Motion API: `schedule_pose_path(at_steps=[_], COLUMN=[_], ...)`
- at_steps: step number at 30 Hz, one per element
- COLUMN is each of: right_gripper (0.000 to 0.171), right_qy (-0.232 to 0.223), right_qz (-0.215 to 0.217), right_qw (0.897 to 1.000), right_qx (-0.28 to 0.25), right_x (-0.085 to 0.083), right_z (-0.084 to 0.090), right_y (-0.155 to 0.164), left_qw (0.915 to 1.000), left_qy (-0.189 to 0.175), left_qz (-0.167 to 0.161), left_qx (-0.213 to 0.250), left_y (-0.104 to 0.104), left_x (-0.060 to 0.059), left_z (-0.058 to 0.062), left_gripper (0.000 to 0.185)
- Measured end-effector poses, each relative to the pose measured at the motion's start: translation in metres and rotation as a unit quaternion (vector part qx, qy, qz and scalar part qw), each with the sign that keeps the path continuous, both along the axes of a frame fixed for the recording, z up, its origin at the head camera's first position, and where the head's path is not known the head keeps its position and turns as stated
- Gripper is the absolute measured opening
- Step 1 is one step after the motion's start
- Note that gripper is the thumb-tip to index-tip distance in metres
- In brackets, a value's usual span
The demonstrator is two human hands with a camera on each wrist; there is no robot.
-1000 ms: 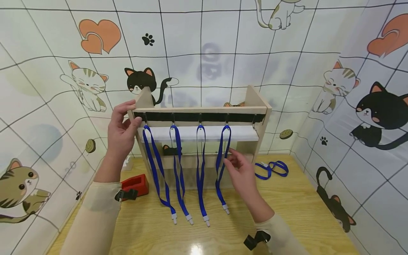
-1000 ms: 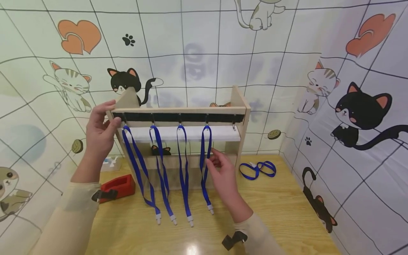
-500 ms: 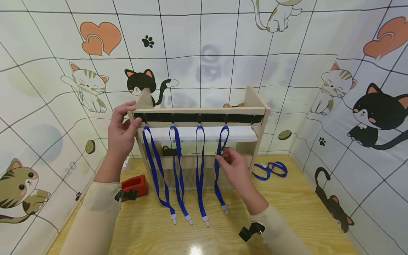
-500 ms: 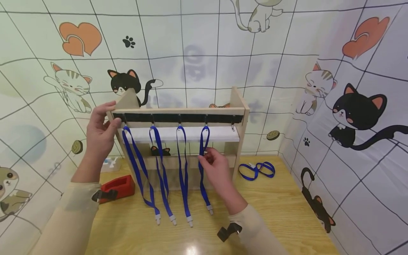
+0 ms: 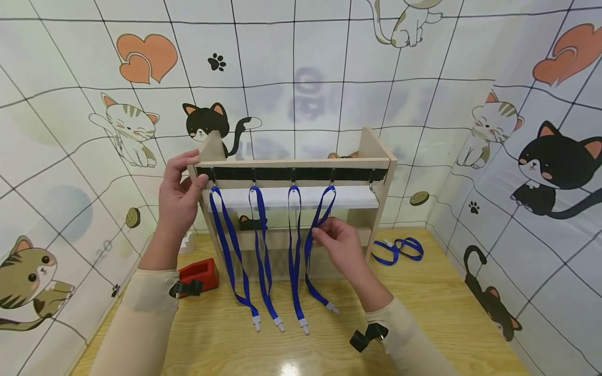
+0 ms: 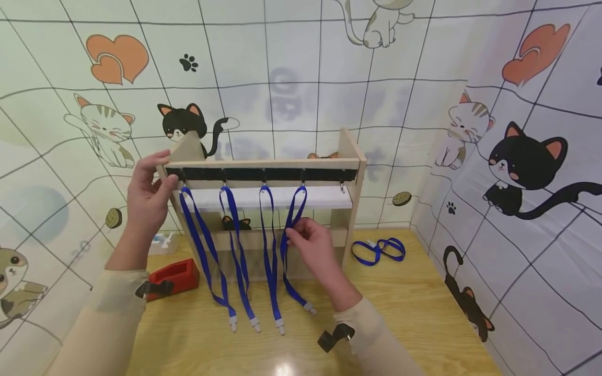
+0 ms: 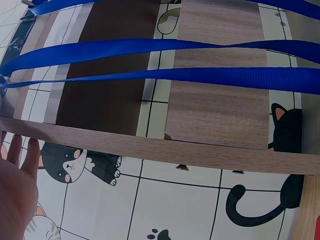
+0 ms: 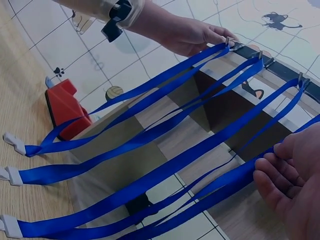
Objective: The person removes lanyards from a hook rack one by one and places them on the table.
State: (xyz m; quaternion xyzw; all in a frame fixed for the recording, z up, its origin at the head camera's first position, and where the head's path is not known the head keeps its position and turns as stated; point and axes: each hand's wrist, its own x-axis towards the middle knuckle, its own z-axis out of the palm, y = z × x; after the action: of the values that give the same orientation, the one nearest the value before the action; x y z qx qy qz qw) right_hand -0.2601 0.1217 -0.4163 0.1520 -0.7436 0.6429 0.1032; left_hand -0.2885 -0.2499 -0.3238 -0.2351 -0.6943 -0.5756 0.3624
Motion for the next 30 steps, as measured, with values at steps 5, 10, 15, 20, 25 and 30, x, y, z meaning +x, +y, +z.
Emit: schedule_pose_path(at_steps=[5, 10, 15, 20, 25, 30], right_gripper=[0.009, 0.011, 0.010, 0.006, 0.007, 0.008], right_qy=[-0.005, 0.008, 0.037, 0.065, 0.069, 0.091], right_qz=[0.004, 0.003, -0.004, 0.004, -0.002, -0.009], right_qw=[1.000, 1.000, 0.999, 0.998, 0.998, 0.995], right_qx=[-0.005, -0.010, -0.015, -0.020, 0.007, 0.034], right_x=[0.002, 0.004, 0.006, 0.008, 0.012, 0.019], right_z=[0.000, 0.001, 0.010, 0.027, 0.044, 0.058], right_y=[0.000, 0.002, 0.006, 0.013, 0.022, 0.034], left_qw=[1.0000, 1.0000, 1.0000, 1.0000, 1.0000, 0.9999], left_qy=[-0.005, -0.003, -0.003, -0.002, -0.004, -0.005], left_qz=[0.002, -0.002, -0.001, 0.001, 0.002, 0.006], left_qx=[-0.003, -0.001, -0.004, -0.005, -0.007, -0.010], left_y=[0.000, 0.000, 0.001, 0.000, 0.000, -0.001], left_x=[0.001, 0.001, 0.001, 0.001, 0.001, 0.001], left_z=[0.000, 0.001, 0.001, 0.001, 0.001, 0.000], left_gripper=[0.040, 0.040, 0.040, 0.040, 0.040, 0.040])
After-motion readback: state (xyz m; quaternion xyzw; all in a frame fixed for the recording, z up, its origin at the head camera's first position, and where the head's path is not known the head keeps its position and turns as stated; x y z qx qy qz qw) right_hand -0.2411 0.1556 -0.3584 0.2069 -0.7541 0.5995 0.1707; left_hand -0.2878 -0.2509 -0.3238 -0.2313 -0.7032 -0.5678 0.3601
